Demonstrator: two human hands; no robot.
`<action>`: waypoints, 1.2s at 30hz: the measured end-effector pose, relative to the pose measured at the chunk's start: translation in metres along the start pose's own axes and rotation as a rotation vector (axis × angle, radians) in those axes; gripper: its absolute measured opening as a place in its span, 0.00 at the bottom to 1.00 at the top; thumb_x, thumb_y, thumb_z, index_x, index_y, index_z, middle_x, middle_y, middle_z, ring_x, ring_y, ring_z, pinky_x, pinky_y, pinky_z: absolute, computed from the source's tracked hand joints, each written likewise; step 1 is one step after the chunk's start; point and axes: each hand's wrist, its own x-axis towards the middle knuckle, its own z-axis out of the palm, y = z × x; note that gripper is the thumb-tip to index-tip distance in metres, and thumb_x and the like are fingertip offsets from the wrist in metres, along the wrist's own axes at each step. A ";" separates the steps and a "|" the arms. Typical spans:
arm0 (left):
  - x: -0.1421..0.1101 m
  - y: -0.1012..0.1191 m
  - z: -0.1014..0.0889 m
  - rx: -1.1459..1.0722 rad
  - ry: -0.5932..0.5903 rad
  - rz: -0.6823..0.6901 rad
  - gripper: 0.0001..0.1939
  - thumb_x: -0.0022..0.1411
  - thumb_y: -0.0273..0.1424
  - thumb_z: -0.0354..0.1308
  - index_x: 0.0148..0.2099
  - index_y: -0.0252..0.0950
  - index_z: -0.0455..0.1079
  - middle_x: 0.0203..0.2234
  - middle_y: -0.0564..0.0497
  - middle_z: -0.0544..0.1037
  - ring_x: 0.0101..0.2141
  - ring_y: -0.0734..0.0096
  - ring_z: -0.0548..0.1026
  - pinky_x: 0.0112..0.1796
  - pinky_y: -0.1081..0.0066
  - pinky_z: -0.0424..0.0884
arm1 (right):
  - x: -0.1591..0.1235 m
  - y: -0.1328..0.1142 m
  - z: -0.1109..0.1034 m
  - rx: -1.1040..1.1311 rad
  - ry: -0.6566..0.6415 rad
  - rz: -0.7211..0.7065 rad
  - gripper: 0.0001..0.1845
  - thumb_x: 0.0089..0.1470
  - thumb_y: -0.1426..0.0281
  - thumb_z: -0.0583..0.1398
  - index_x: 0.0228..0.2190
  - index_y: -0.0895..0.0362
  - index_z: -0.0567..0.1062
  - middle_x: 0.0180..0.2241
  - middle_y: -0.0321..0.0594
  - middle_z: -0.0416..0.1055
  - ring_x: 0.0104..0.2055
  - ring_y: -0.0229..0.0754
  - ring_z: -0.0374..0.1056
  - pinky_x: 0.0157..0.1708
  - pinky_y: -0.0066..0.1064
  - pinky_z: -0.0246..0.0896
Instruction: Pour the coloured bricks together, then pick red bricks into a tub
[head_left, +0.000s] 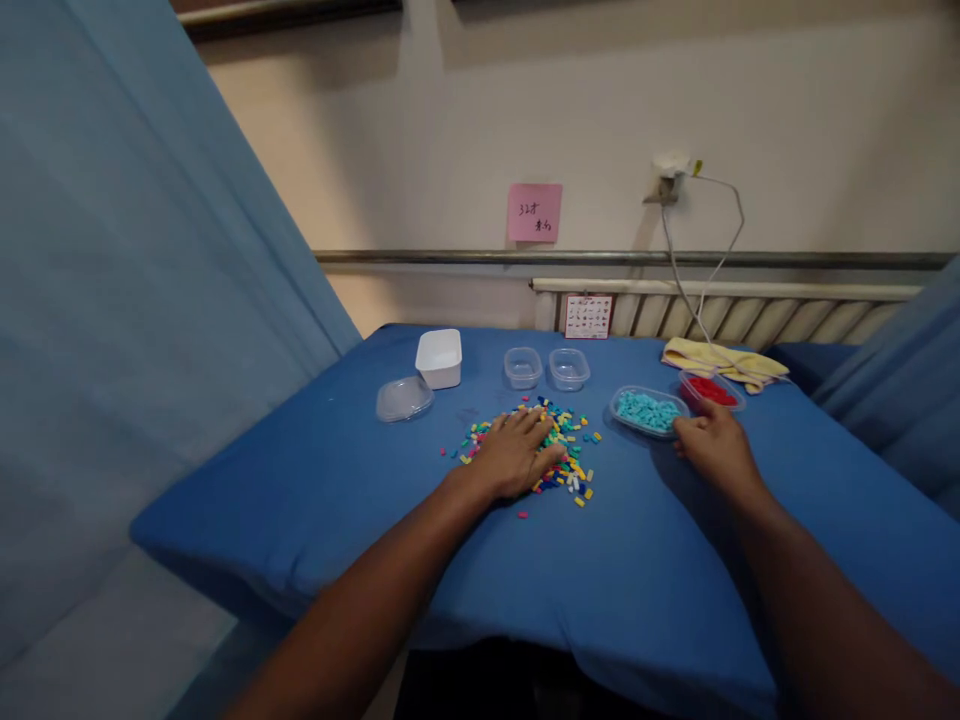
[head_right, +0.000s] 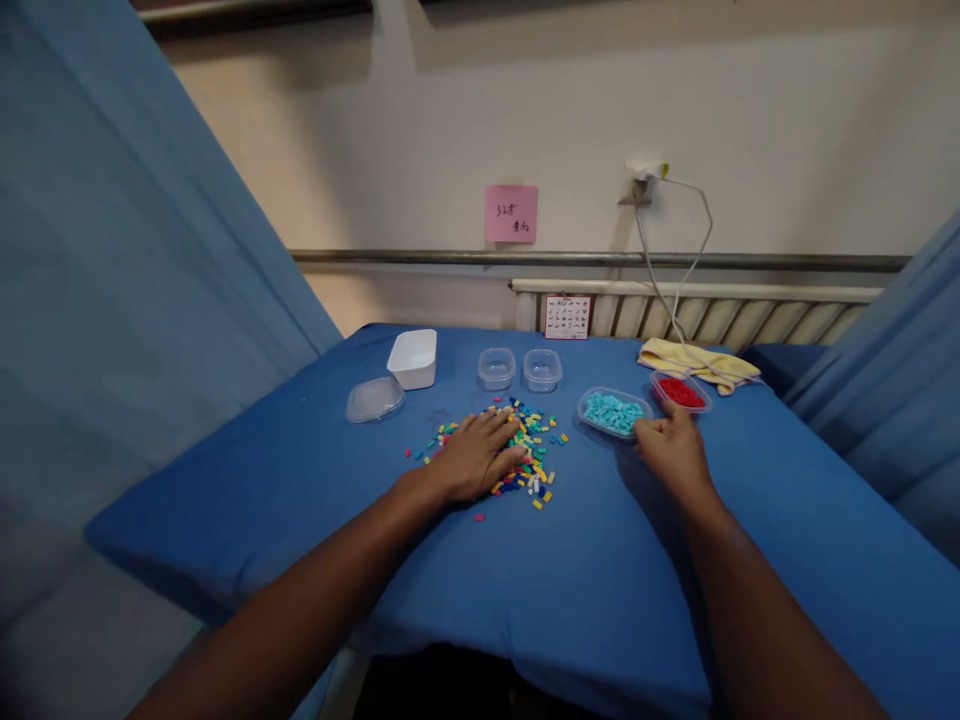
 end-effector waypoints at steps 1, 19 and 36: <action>0.003 0.007 0.001 -0.002 -0.002 0.047 0.40 0.79 0.58 0.38 0.79 0.39 0.59 0.78 0.39 0.56 0.77 0.45 0.53 0.74 0.40 0.49 | -0.004 -0.004 0.002 -0.027 -0.005 -0.004 0.42 0.50 0.64 0.63 0.64 0.67 0.72 0.26 0.41 0.78 0.25 0.49 0.75 0.27 0.37 0.69; -0.069 -0.054 0.008 0.026 0.130 0.063 0.29 0.81 0.50 0.43 0.75 0.48 0.67 0.77 0.45 0.61 0.75 0.48 0.60 0.72 0.43 0.56 | -0.052 -0.126 0.068 -0.872 -0.083 -0.610 0.22 0.70 0.61 0.54 0.56 0.57 0.76 0.34 0.49 0.84 0.34 0.54 0.79 0.33 0.36 0.58; -0.032 -0.030 0.015 -0.100 0.145 -0.017 0.46 0.76 0.62 0.42 0.81 0.35 0.54 0.78 0.33 0.56 0.77 0.41 0.55 0.73 0.42 0.52 | -0.046 -0.152 0.079 -1.218 -0.053 -0.842 0.24 0.74 0.61 0.50 0.59 0.58 0.76 0.33 0.52 0.84 0.34 0.55 0.80 0.30 0.34 0.52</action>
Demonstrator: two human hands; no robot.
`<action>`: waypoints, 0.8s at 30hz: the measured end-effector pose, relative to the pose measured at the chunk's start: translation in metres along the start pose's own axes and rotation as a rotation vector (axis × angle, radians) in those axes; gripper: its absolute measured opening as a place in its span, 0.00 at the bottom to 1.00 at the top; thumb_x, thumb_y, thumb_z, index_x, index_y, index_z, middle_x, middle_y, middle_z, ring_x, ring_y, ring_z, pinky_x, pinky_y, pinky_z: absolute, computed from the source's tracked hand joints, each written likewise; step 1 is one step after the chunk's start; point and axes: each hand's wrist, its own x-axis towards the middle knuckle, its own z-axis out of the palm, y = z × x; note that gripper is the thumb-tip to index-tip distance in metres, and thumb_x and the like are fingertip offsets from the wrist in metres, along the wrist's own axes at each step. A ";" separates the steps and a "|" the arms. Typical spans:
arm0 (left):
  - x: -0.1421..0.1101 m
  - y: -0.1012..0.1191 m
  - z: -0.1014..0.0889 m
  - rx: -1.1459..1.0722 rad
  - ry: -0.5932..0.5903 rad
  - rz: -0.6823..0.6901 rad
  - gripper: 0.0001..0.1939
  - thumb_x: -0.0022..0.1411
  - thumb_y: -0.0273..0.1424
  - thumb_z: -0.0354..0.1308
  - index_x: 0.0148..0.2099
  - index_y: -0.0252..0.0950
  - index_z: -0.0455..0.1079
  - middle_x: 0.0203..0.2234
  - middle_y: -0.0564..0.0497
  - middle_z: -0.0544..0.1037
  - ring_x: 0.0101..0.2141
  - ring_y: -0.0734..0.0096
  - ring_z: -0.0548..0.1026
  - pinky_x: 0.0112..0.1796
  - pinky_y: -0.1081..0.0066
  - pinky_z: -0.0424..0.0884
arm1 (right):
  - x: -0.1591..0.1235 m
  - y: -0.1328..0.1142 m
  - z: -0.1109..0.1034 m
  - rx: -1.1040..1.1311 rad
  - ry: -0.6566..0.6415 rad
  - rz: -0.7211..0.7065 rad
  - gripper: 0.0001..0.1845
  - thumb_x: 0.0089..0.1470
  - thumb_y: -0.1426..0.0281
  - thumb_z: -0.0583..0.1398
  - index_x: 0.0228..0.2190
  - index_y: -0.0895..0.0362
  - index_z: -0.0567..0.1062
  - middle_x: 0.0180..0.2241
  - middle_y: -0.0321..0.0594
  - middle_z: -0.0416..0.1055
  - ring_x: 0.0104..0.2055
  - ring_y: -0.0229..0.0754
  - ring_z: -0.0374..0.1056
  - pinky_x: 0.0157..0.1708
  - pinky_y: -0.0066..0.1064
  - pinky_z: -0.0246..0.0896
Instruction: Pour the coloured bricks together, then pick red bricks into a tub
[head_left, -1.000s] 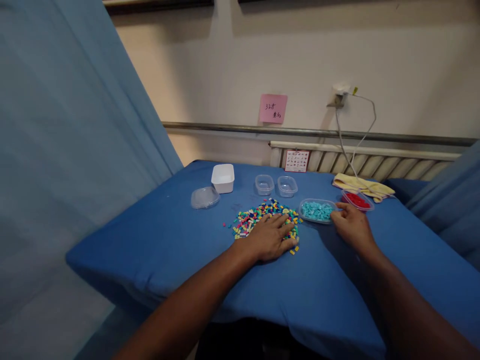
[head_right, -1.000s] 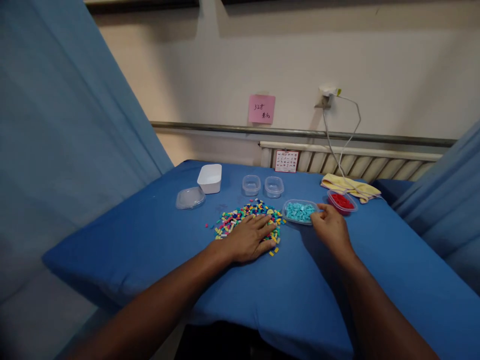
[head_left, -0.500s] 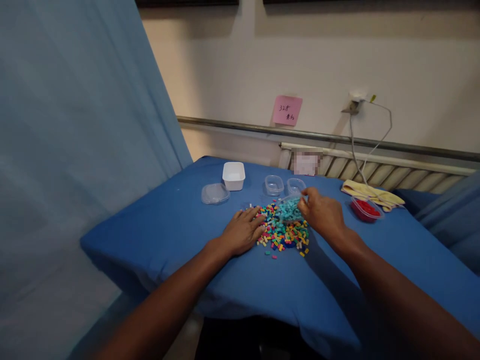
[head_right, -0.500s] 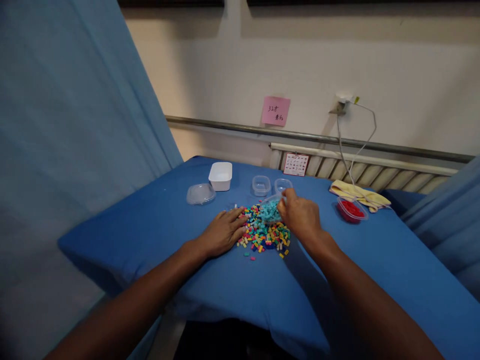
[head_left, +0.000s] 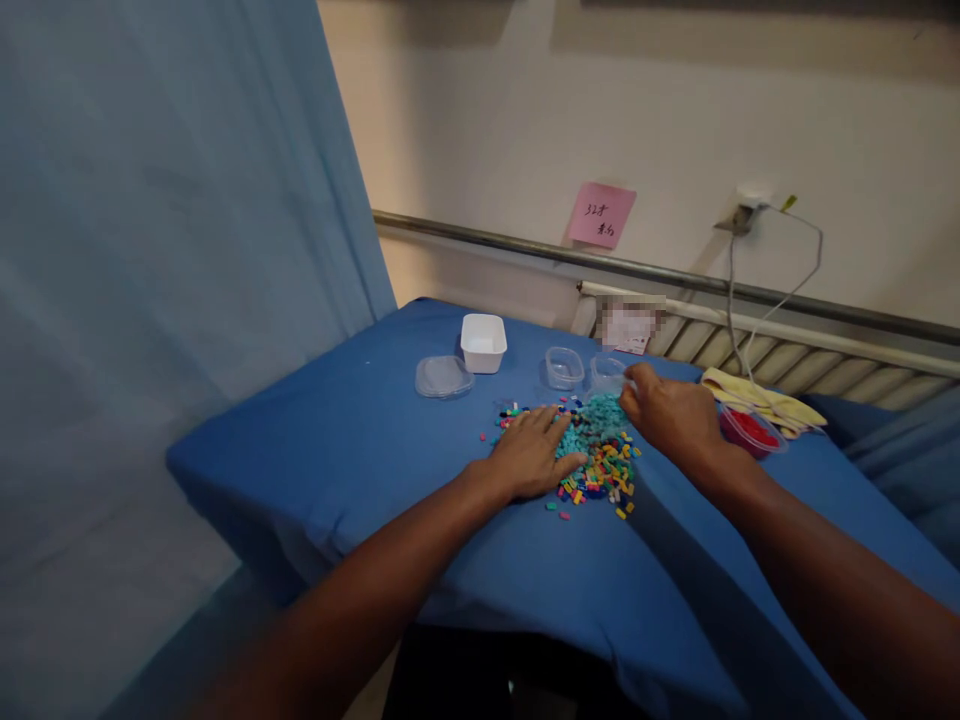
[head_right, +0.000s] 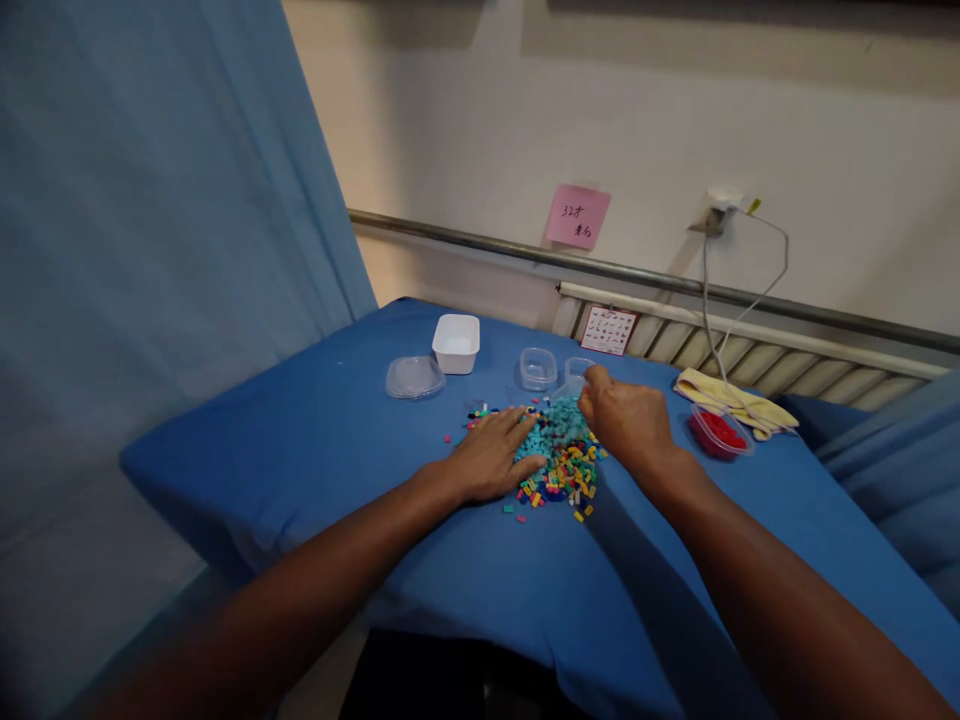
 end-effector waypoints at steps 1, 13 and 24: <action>0.003 0.005 0.001 -0.001 -0.001 0.021 0.46 0.76 0.62 0.42 0.80 0.36 0.54 0.78 0.33 0.56 0.77 0.40 0.55 0.73 0.42 0.52 | -0.002 0.005 0.001 -0.018 -0.012 0.007 0.24 0.74 0.61 0.49 0.59 0.58 0.75 0.33 0.52 0.84 0.34 0.56 0.81 0.30 0.35 0.52; -0.021 -0.004 -0.007 0.110 0.083 0.260 0.22 0.76 0.47 0.57 0.57 0.37 0.78 0.69 0.38 0.71 0.68 0.44 0.69 0.69 0.46 0.62 | -0.023 0.019 -0.010 -0.040 -0.034 -0.065 0.23 0.74 0.62 0.50 0.58 0.58 0.77 0.37 0.53 0.85 0.34 0.54 0.80 0.29 0.34 0.50; -0.026 -0.053 -0.015 0.002 0.196 -0.100 0.18 0.79 0.41 0.50 0.59 0.38 0.74 0.67 0.38 0.73 0.68 0.52 0.70 0.68 0.53 0.67 | 0.001 -0.040 -0.039 0.064 0.010 -0.326 0.18 0.73 0.67 0.50 0.47 0.57 0.79 0.32 0.50 0.83 0.31 0.50 0.77 0.27 0.35 0.47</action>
